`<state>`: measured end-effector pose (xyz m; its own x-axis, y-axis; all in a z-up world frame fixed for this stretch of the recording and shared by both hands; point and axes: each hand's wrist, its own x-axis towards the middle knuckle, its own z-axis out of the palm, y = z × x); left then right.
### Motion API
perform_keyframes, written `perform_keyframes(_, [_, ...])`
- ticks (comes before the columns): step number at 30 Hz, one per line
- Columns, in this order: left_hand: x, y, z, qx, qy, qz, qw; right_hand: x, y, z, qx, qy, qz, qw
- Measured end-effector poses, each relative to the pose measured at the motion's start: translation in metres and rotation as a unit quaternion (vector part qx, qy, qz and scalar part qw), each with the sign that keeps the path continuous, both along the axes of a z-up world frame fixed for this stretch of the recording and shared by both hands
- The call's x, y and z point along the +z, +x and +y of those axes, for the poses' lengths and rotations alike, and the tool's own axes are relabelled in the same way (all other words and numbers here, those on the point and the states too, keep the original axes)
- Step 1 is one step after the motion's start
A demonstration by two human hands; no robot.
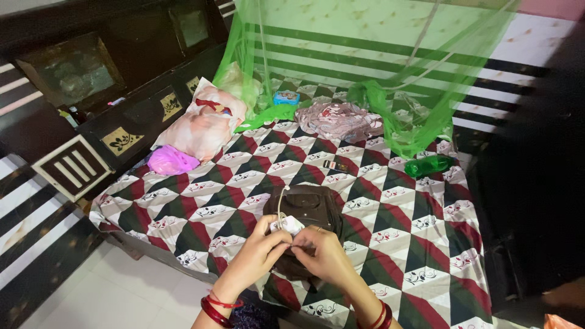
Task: The person folds a green garment on the bed and places it into a brown backpack. They open the backpack, take small items from the headboard shelf, unplug a charger from the wall socket, wrap its cable, and place it with the packed items.
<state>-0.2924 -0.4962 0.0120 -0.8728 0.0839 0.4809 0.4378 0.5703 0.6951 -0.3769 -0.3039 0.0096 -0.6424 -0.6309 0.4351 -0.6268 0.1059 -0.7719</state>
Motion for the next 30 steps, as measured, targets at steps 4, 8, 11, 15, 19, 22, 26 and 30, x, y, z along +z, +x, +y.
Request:
perform_keyframes(4, [0.001,0.002,0.004,0.013,0.008,-0.004,1.0,0.002,0.003,-0.002,-0.022,-0.001,0.003,1.0])
perform_keyframes(8, [0.002,0.002,0.006,0.019,0.015,-0.02,1.0,0.007,0.007,0.001,-0.024,0.023,0.04,0.999])
perform_keyframes(11, [0.0,0.001,0.008,0.022,0.036,-0.027,0.999,0.009,0.009,0.002,-0.022,0.027,0.069,0.997])
perform_keyframes(15, [-0.004,-0.002,0.007,0.026,0.065,-0.014,0.997,0.007,0.01,0.002,-0.01,0.01,0.127,0.992])
perform_keyframes(19, [-0.007,-0.004,0.004,0.016,0.123,-0.018,0.992,0.006,0.006,0.008,0.026,-0.033,0.057,0.998])
perform_keyframes(22, [-0.008,-0.004,0.004,0.028,0.146,-0.027,0.989,0.007,0.003,0.014,0.061,-0.023,0.055,0.996])
perform_keyframes(26, [-0.008,-0.007,0.005,0.039,0.157,-0.019,0.987,0.007,0.005,0.011,-0.005,-0.035,0.029,0.999])
perform_keyframes(30, [-0.008,-0.006,0.007,0.03,0.158,-0.004,0.987,0.006,0.01,0.003,-0.061,-0.06,0.017,0.996])
